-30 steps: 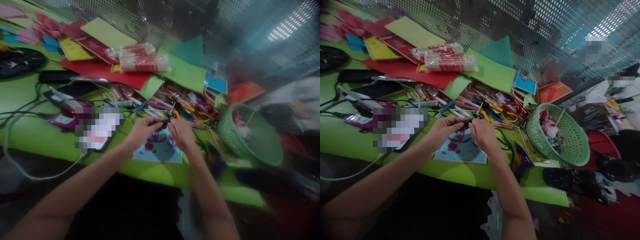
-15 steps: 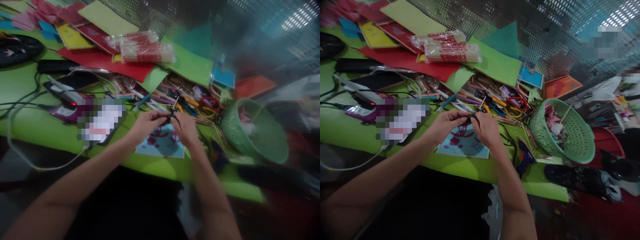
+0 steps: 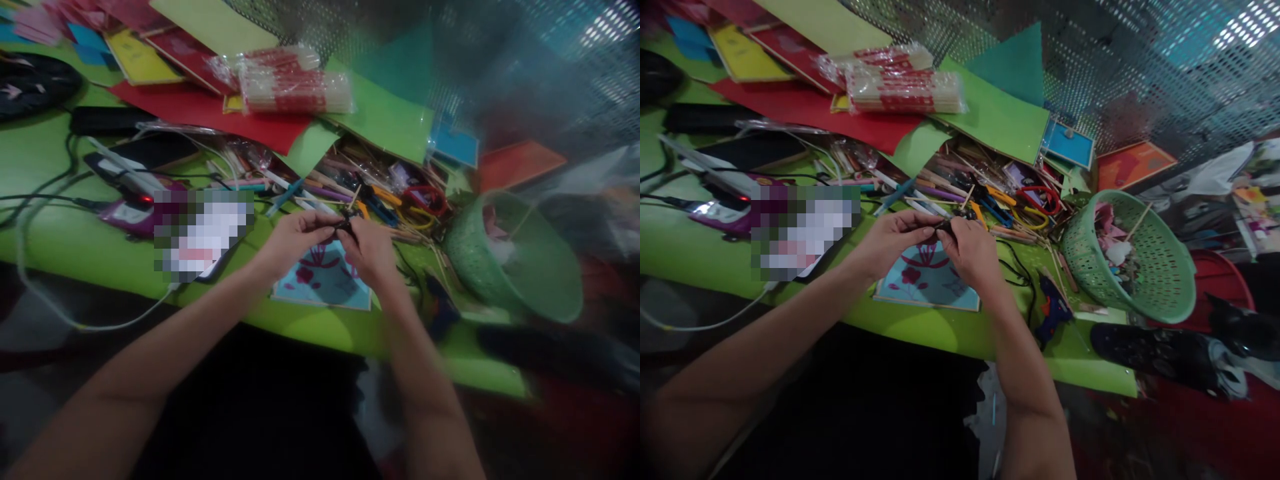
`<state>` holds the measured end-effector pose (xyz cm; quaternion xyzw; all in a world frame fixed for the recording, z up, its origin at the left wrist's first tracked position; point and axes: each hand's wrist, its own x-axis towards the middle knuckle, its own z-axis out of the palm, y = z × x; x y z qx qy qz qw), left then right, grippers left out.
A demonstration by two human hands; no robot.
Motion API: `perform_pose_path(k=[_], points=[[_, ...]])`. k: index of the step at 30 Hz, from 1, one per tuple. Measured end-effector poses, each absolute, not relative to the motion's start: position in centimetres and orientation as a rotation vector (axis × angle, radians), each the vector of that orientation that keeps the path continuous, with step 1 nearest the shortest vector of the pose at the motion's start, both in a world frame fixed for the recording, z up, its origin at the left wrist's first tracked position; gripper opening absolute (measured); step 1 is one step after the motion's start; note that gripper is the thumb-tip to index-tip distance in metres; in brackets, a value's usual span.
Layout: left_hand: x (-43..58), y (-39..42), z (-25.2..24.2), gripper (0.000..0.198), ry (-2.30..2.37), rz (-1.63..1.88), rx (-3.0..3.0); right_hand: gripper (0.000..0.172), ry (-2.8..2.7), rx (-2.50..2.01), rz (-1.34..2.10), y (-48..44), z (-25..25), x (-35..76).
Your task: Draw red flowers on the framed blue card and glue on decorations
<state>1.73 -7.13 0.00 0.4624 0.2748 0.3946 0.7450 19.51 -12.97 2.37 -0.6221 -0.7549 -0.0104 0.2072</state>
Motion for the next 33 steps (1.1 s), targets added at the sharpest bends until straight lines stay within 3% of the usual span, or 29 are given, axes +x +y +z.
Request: perform_pose_path(k=[9,17,29,33], points=[[1.4,-6.9,0.2,0.032,0.620,0.859,1.135,0.034,-2.057,-1.717,0.029,-13.0,3.1,19.9],[-1.8,-8.4,-1.0,0.019,0.784,0.816,1.704,0.037,-1.837,-1.708,0.049,-13.4,4.1,21.2],[-1.9,-8.9,-1.4,0.034,0.814,0.671,2.069,0.041,-1.951,-1.671,-0.038,-13.2,3.8,21.3],[-2.3,-8.5,-1.6,0.028,0.832,0.699,2.106,0.042,-1.970,-1.671,-0.058,-13.3,3.8,21.4]])
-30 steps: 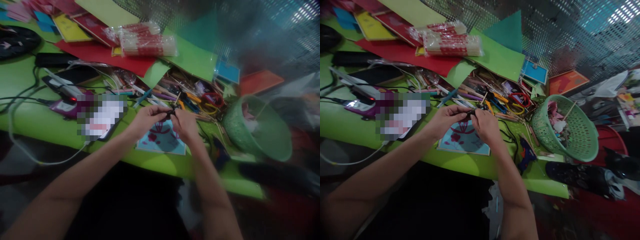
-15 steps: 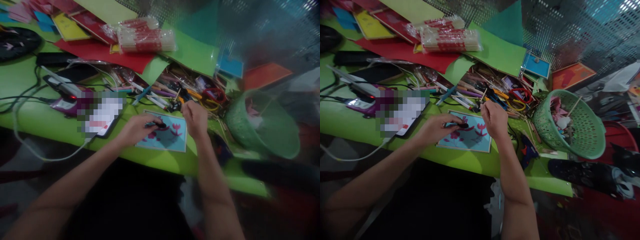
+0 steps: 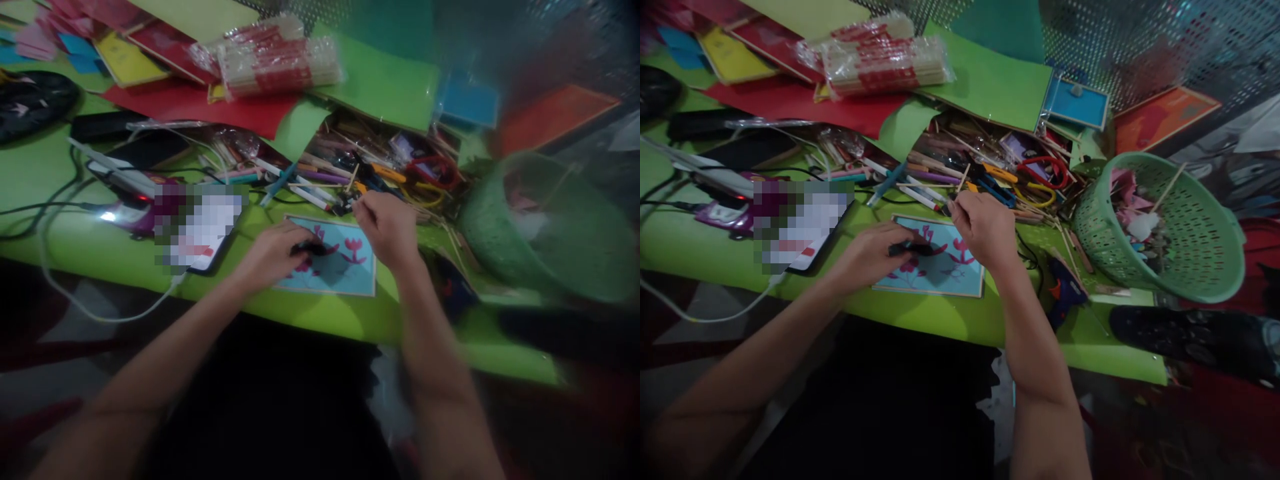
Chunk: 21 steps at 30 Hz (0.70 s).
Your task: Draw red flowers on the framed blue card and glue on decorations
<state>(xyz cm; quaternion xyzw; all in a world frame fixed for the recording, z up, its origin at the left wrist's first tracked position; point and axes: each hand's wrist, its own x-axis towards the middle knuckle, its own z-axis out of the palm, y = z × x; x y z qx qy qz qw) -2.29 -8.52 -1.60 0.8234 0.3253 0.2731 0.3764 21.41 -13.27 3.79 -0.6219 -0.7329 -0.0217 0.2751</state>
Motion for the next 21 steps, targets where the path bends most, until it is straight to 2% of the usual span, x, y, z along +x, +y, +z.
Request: perform_pose_path(k=[3,7,17,21], points=[[-2.68,-8.12,-1.72,0.018,0.861,0.755,2.123,0.042,-1.967,-1.668,-0.071,-13.28,3.84,21.51],[-2.76,-7.92,-1.66,0.016,0.836,0.762,2.162,0.042,-1.962,-1.675,-0.081,-13.31,3.94,21.63],[-1.87,-8.38,-1.65,0.029,0.818,0.615,2.182,0.039,-1.993,-1.694,-0.087,-13.28,3.96,21.58],[-1.83,-8.25,-1.46,0.025,0.842,0.633,2.050,0.034,-2.026,-1.735,-0.067,-13.20,3.52,21.43]])
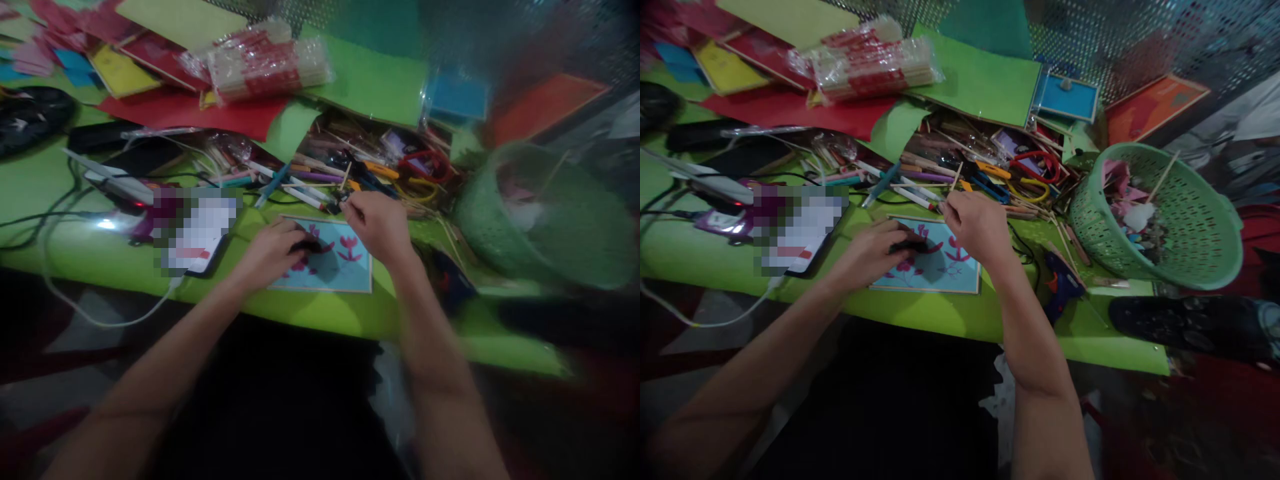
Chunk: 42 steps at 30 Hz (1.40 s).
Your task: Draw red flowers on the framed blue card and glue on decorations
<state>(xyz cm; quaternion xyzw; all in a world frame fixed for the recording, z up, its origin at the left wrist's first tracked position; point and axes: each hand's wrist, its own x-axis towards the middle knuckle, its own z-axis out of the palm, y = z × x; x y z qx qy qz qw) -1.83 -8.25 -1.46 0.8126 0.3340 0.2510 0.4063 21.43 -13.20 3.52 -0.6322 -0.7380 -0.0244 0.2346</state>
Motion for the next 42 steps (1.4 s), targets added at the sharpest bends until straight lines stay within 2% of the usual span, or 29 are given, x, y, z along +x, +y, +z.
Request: perform_pose_path(k=[3,8,14,18,23,25,27,30,33,39,41,42], points=[[-1.8,-8.1,-1.4,0.021,0.871,0.710,1.861,0.030,-2.030,-1.765,-0.033,-13.0,3.4,21.4],[-1.7,-8.0,-1.8,0.036,0.867,0.805,1.393,0.019,-1.843,-1.740,-0.050,-14.2,4.6,21.8],[-1.8,-7.1,-1.3,0.039,0.782,0.861,0.960,0.014,-1.217,-1.795,-0.263,-23.7,3.1,24.1],[-1.6,-6.7,-0.1,0.031,0.716,0.826,0.789,0.030,-0.781,-2.107,-0.371,-30.8,-0.6,26.9],[-0.1,-6.7,1.3,0.024,0.686,0.779,0.672,0.055,-0.518,-2.229,-0.048,-33.6,-2.0,27.4],[0.5,-6.8,1.6,0.024,0.693,0.764,0.656,0.058,-0.489,-2.316,-0.019,-32.9,-1.7,26.9],[0.7,-7.0,1.6,0.024,0.705,0.762,0.646,0.052,-0.461,-2.355,-0.032,-32.1,-1.4,26.7],[0.5,-7.2,1.2,0.024,0.719,0.773,0.638,0.044,-0.381,-2.216,-0.026,-31.6,-1.3,26.9],[0.0,-7.3,0.7,0.027,0.721,0.791,0.639,0.043,-0.343,-2.068,-0.020,-31.9,-1.7,27.2],[-0.4,-7.5,0.2,0.028,0.697,0.769,0.656,0.060,-0.289,-1.745,-0.103,-32.8,-0.8,26.2],[-0.3,-7.5,0.2,0.026,0.678,0.758,0.662,0.066,-0.262,-1.528,-0.028,-32.9,0.3,25.6],[-0.3,-7.4,0.2,0.025,0.666,0.760,0.661,0.064,-0.249,-1.448,0.062,-32.8,0.8,25.3]])
